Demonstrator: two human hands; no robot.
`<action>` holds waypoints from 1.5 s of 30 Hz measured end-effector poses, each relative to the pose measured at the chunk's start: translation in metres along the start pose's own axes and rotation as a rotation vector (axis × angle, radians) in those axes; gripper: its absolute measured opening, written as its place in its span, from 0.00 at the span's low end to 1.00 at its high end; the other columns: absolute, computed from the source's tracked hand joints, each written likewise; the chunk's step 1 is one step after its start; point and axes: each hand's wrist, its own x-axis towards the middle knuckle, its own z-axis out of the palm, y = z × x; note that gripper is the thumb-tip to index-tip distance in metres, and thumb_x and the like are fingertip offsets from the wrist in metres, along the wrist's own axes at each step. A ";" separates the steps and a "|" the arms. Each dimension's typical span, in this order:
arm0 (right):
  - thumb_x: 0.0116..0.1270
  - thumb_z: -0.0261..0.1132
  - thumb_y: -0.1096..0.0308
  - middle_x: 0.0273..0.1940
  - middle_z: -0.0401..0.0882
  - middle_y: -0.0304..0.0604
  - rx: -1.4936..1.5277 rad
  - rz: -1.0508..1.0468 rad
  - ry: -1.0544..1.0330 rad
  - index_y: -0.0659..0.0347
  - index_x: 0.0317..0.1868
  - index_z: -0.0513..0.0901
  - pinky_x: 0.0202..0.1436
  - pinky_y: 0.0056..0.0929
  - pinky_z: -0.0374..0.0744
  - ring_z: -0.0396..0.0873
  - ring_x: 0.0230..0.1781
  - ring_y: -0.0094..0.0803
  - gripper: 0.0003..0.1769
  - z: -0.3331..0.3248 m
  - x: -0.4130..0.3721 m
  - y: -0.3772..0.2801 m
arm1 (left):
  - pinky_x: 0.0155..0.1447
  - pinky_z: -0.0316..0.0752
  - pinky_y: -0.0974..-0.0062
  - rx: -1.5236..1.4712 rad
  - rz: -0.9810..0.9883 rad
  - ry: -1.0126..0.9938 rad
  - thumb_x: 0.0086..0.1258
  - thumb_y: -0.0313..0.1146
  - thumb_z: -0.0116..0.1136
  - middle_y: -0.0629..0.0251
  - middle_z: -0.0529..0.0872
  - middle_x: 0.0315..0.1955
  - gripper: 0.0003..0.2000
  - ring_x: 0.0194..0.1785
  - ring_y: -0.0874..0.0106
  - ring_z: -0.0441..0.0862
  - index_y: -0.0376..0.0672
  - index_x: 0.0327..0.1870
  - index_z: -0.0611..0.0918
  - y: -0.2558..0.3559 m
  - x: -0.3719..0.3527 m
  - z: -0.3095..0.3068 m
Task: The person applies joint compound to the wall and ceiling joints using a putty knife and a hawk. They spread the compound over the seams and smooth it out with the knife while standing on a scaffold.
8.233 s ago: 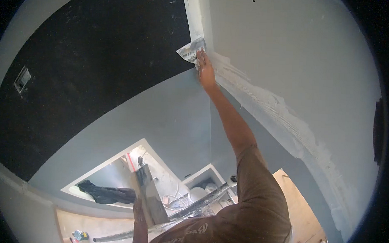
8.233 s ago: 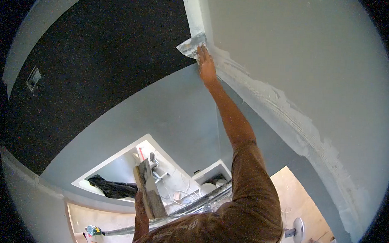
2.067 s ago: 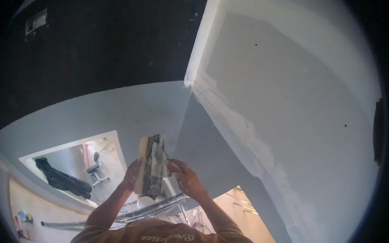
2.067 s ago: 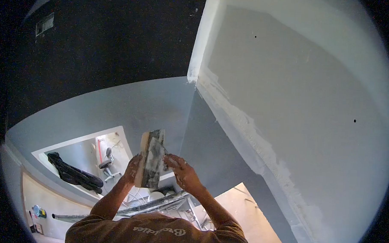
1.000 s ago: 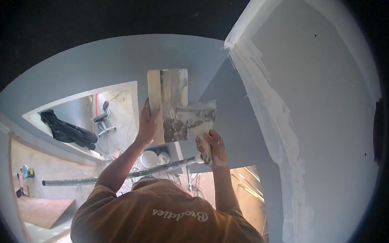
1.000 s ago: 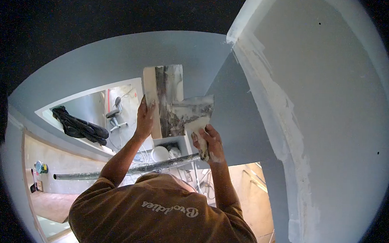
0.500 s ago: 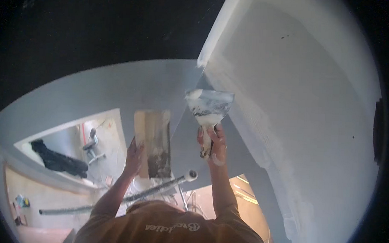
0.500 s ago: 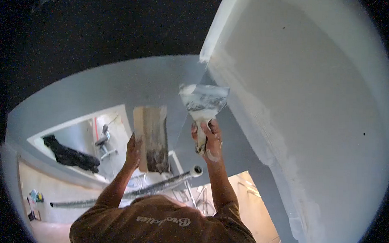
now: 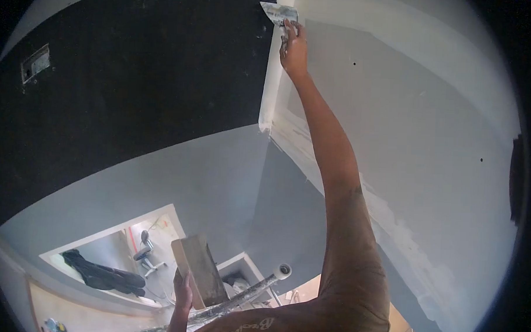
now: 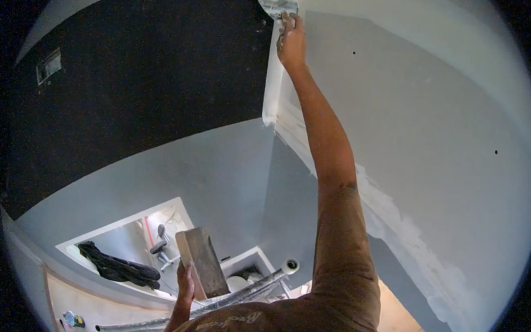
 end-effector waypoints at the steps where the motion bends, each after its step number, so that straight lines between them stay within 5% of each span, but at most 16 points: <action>1: 0.59 0.59 0.86 0.63 0.69 0.66 0.004 0.001 0.006 0.63 0.69 0.72 0.64 0.48 0.75 0.73 0.61 0.63 0.35 0.008 0.007 0.007 | 0.67 0.68 0.65 -0.030 -0.008 0.024 0.79 0.36 0.51 0.52 0.80 0.58 0.22 0.63 0.62 0.76 0.33 0.68 0.72 -0.004 -0.002 -0.004; 15: 0.60 0.60 0.82 0.63 0.69 0.69 -0.106 -0.027 0.011 0.65 0.70 0.71 0.67 0.50 0.74 0.72 0.62 0.65 0.34 0.039 0.027 0.024 | 0.65 0.68 0.68 -0.251 -0.185 0.197 0.78 0.36 0.54 0.59 0.79 0.57 0.23 0.60 0.68 0.75 0.36 0.70 0.71 -0.036 -0.026 -0.025; 20: 0.61 0.59 0.82 0.63 0.70 0.70 -0.094 0.017 0.027 0.65 0.71 0.70 0.67 0.51 0.74 0.73 0.62 0.66 0.34 0.052 -0.017 0.028 | 0.62 0.71 0.68 -0.151 -0.123 0.155 0.77 0.38 0.56 0.60 0.81 0.54 0.22 0.56 0.67 0.77 0.34 0.66 0.75 -0.083 -0.019 -0.040; 24: 0.60 0.57 0.84 0.67 0.68 0.69 -0.036 0.071 -0.043 0.64 0.72 0.70 0.68 0.50 0.73 0.73 0.63 0.65 0.36 0.042 -0.064 0.015 | 0.65 0.68 0.66 -0.142 -0.113 0.110 0.78 0.37 0.53 0.59 0.79 0.58 0.23 0.60 0.65 0.75 0.36 0.69 0.72 -0.049 -0.029 -0.029; 26: 0.60 0.56 0.86 0.68 0.68 0.69 -0.040 0.082 -0.046 0.65 0.72 0.70 0.69 0.51 0.73 0.73 0.63 0.66 0.36 0.039 -0.091 0.008 | 0.64 0.69 0.67 -0.189 -0.245 0.170 0.78 0.37 0.53 0.59 0.79 0.56 0.22 0.59 0.66 0.75 0.37 0.68 0.73 -0.044 -0.030 -0.027; 29: 0.65 0.55 0.85 0.67 0.67 0.70 0.002 0.092 -0.056 0.64 0.72 0.68 0.69 0.50 0.73 0.71 0.65 0.66 0.33 0.033 -0.128 -0.003 | 0.62 0.70 0.68 -0.037 -0.218 0.134 0.78 0.36 0.53 0.60 0.80 0.54 0.20 0.57 0.69 0.76 0.37 0.67 0.74 -0.068 -0.028 -0.034; 36: 0.67 0.53 0.85 0.74 0.61 0.65 0.040 0.231 -0.135 0.58 0.77 0.62 0.73 0.49 0.69 0.67 0.70 0.62 0.37 0.037 -0.209 -0.023 | 0.55 0.72 0.72 -0.106 -0.227 0.114 0.79 0.35 0.52 0.64 0.79 0.46 0.17 0.50 0.74 0.76 0.39 0.63 0.75 -0.012 -0.036 -0.022; 45: 0.59 0.54 0.90 0.76 0.58 0.59 0.116 0.370 -0.222 0.59 0.77 0.64 0.75 0.48 0.67 0.64 0.73 0.60 0.42 0.027 -0.262 -0.044 | 0.63 0.68 0.70 -0.144 -0.157 0.174 0.77 0.35 0.54 0.64 0.81 0.51 0.20 0.55 0.70 0.76 0.38 0.66 0.75 -0.025 -0.035 -0.038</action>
